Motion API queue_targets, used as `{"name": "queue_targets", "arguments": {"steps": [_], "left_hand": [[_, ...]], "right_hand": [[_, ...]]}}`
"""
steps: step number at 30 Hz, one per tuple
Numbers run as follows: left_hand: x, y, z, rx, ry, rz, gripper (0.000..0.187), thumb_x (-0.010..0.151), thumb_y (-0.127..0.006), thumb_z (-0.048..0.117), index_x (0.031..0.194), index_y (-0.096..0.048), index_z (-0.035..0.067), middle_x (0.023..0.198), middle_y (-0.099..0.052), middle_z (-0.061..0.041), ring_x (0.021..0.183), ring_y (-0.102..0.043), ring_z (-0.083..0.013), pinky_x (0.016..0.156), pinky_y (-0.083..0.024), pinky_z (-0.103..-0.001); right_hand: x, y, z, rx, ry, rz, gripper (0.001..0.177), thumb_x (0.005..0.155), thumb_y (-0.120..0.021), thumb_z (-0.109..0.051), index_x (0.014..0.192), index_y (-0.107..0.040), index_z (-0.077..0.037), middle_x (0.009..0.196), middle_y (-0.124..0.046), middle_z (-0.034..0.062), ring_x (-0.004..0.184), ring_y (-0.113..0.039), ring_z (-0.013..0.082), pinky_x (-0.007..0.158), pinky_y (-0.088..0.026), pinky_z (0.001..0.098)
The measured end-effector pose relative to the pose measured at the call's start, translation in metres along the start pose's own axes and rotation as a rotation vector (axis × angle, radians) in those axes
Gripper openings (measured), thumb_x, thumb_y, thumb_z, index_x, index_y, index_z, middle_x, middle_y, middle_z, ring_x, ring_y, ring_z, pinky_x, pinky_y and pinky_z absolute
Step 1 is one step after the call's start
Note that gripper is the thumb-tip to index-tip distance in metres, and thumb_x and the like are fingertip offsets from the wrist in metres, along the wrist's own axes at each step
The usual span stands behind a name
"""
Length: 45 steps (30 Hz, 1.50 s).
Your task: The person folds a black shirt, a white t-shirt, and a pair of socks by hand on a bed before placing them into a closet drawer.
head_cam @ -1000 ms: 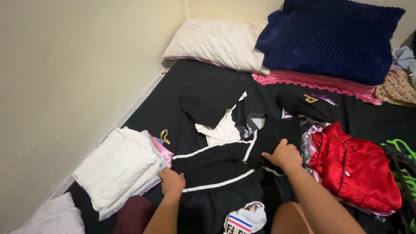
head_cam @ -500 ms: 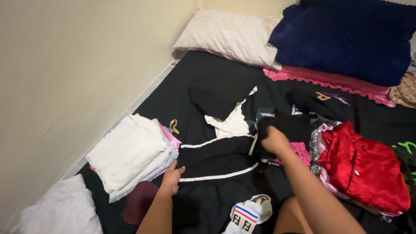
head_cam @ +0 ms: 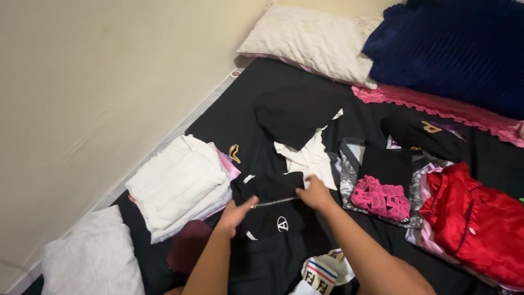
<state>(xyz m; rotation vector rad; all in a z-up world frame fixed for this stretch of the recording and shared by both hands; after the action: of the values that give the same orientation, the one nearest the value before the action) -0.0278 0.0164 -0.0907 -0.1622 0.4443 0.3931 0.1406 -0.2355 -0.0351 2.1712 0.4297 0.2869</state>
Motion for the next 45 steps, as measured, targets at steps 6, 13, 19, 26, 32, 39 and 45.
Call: {"name": "queue_targets", "arguments": {"steps": [6,13,19,26,32,39,45], "left_hand": [[0.0,-0.02,0.013,0.07,-0.273,0.075,0.07,0.075,-0.076,0.012,0.14,-0.052,0.006,0.13,-0.069,-0.013,0.118,-0.066,-0.0251,0.1,-0.051,-0.036],[-0.022,-0.119,0.198,0.781,-0.632,-0.185,0.065,0.076,-0.085,0.023,0.132,-0.058,0.005,0.119,-0.07,-0.02,0.111,-0.068,-0.0322,0.095,-0.053,-0.04],[-0.114,-0.312,0.282,1.035,-0.988,-0.936,0.057,0.07,-0.086,0.022,0.122,-0.067,0.007,0.115,-0.073,-0.016,0.109,-0.07,-0.0307,0.093,-0.054,-0.037],[-0.126,-0.447,0.339,0.293,-0.92,-0.695,0.046,0.083,-0.078,0.024,0.124,-0.062,0.01,0.107,-0.073,-0.003,0.082,-0.069,-0.0177,0.078,-0.057,-0.031],[-0.063,-0.433,0.261,0.39,-1.028,-0.514,0.034,0.089,-0.078,0.019,0.118,-0.066,0.006,0.105,-0.071,-0.011,0.092,-0.071,-0.0177,0.08,-0.057,-0.031],[0.013,-0.351,0.174,0.733,-0.779,-0.379,0.039,0.083,-0.08,0.025,0.117,-0.07,0.006,0.109,-0.072,-0.013,0.087,-0.072,-0.0224,0.083,-0.057,-0.036],[0.065,-0.281,0.104,0.819,-0.632,-0.471,0.043,0.082,-0.079,0.03,0.115,-0.071,0.003,0.114,-0.075,-0.016,0.107,-0.072,-0.0271,0.093,-0.055,-0.037]], "right_hand": [[-0.037,-0.035,0.056,0.562,-0.373,-0.17,0.085,0.078,-0.088,-0.025,0.146,-0.041,-0.001,0.135,-0.062,0.0175,0.121,-0.064,0.0262,0.1,-0.052,0.0364],[-0.029,0.08,-0.007,0.344,0.407,0.088,0.138,0.066,-0.106,-0.018,0.157,-0.004,0.0,0.151,-0.036,0.0379,0.139,-0.038,0.0483,0.109,-0.035,0.048],[-0.07,0.226,0.032,0.563,0.013,-0.135,0.088,0.062,-0.098,-0.021,0.139,-0.059,-0.004,0.123,-0.072,0.008,0.116,-0.064,0.0205,0.101,-0.052,0.0365],[-0.165,0.405,0.145,0.975,-0.307,0.337,0.054,0.069,-0.083,-0.002,0.121,-0.07,-0.005,0.106,-0.073,0.0058,0.092,-0.072,0.0193,0.083,-0.059,0.0374],[-0.189,0.401,0.274,0.64,-0.725,0.456,0.059,0.079,-0.083,-0.02,0.133,-0.067,-0.001,0.116,-0.075,0.0148,0.102,-0.07,0.0292,0.093,-0.054,0.0439],[-0.176,0.274,0.301,-0.419,-0.718,0.173,0.087,0.081,-0.052,-0.08,0.157,-0.029,-0.046,0.171,-0.01,0.0002,0.156,0.0,0.0422,0.111,-0.007,0.0798],[-0.156,0.292,0.292,-0.423,-0.884,-0.009,0.089,0.082,-0.047,-0.084,0.159,-0.019,-0.049,0.172,-0.004,-0.0028,0.156,0.005,0.0433,0.112,-0.005,0.0802]]}}
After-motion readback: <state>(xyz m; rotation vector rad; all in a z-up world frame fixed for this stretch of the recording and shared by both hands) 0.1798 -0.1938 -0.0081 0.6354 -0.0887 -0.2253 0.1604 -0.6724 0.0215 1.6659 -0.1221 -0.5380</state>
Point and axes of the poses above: each hand's wrist, its own x-axis towards the middle knuckle, its own y-axis out of the back of the hand, z = x × y, the point moved 7 cm from there along x, towards the middle knuckle
